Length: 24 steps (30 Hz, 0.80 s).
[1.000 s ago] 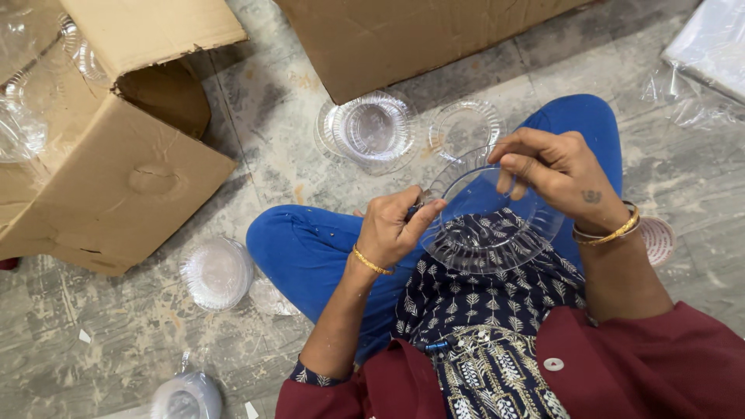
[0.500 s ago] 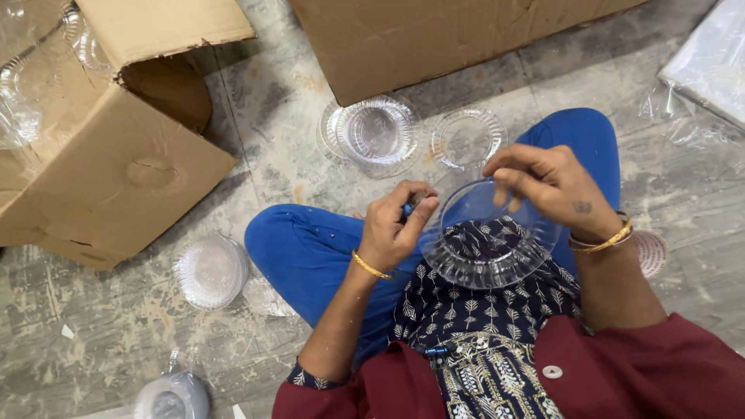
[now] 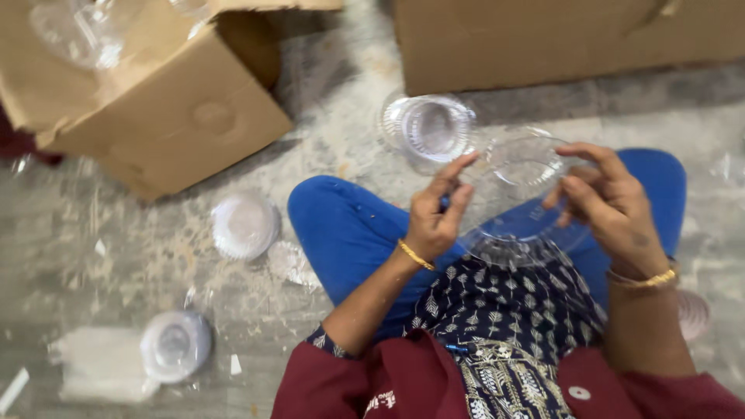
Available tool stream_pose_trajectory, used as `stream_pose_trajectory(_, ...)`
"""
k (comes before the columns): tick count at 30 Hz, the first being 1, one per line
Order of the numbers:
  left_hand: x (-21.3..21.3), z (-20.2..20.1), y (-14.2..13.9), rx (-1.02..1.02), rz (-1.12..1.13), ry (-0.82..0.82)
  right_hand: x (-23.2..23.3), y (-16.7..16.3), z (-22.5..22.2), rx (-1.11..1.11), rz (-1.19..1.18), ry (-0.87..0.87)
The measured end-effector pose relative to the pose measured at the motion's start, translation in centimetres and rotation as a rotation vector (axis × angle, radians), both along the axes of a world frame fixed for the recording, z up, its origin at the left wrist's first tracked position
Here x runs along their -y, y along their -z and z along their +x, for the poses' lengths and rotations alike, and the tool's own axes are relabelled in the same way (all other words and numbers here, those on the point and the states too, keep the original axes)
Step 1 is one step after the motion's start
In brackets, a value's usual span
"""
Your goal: The person sits on the floor and uses a small blue utility knife to trim the edges of clear plastic plates. They hold each plate with one hand and carefully cut along the rim with the other, then place the trimmed plate aside.
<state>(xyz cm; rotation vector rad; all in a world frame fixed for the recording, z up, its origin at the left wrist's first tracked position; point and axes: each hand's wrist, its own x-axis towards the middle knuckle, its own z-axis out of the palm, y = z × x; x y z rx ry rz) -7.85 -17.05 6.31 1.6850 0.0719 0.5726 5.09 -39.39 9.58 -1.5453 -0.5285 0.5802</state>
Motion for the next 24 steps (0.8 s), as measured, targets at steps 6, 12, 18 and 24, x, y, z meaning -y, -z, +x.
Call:
stream_pose_trajectory(6, 0.4, 1.2, -0.8, 0.077, 0.062, 0.031, 1.0, -0.5, 1.5, 0.068, -0.134, -0.059)
stream_pose_trajectory(12, 0.9, 1.1, -1.0, -0.007, -0.074, -0.211, -0.4, 1.2, 0.4, 0.151, 0.071, 0.103)
stream_pose_trajectory(18, -0.4, 0.8, -0.8, 0.068, -0.009, -0.052, 0.0, 1.5, 0.7, 0.113, -0.005, 0.107)
stream_pose_trajectory(24, -0.4, 1.1, -0.6, 0.102, 0.077, -0.095, 0.0, 0.7, 1.3, 0.161, -0.111, 0.041)
